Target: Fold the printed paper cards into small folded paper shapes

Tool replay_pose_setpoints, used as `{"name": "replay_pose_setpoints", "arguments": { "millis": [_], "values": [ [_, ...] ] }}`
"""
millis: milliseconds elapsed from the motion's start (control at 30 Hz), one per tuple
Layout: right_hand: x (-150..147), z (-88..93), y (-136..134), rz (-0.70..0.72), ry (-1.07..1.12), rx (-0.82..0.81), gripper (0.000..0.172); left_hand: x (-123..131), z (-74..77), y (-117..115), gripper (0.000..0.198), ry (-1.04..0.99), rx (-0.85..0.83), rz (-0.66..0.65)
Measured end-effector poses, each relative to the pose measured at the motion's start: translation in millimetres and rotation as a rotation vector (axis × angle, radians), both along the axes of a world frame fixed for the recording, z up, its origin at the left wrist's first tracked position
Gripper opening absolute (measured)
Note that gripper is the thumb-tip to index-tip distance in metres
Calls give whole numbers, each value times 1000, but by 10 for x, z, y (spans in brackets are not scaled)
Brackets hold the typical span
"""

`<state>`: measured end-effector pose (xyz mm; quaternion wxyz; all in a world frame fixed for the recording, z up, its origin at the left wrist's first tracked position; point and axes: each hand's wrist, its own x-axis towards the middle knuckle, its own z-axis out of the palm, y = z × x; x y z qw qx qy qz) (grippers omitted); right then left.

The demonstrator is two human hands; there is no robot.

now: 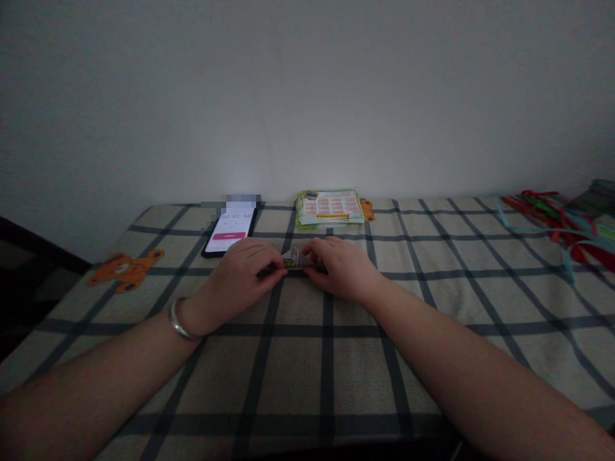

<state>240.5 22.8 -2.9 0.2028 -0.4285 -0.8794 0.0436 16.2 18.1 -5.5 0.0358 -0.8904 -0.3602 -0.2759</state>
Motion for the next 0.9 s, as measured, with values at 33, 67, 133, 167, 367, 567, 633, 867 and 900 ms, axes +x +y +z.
{"name": "replay_pose_setpoints", "arguments": {
  "millis": [33, 67, 133, 167, 367, 567, 633, 867, 900],
  "values": [
    [3, 3, 1, -3, 1, -5, 20, -2, -9, 3, 9, -33, 0, 42],
    [5, 6, 2, -4, 2, -10, 18, -4, -18, 7, 12, -64, -2, 80],
    [11, 11, 4, 1, -1, -13, 15, -10, -33, 16, 16, -101, -4, 116],
    [13, 13, 4, 7, -6, -7, 13, -13, -37, 21, 16, -93, 1, 104],
    [7, 19, 2, 76, -113, 115, 4, -21, -2, 13, 7, 44, 73, -13],
    [26, 46, -4, 91, -232, 208, 12, -21, 30, -7, 18, 94, 89, 24],
    [41, 58, -3, 99, -247, 215, 12, -15, 38, -13, 12, 117, 71, 12],
    [85, 64, 17, 112, -274, 242, 11, 43, 79, -120, 24, 233, 89, -50],
    [88, 63, 20, 117, -277, 254, 12, 52, 78, -137, 26, 250, 94, -53]
  ]
}}
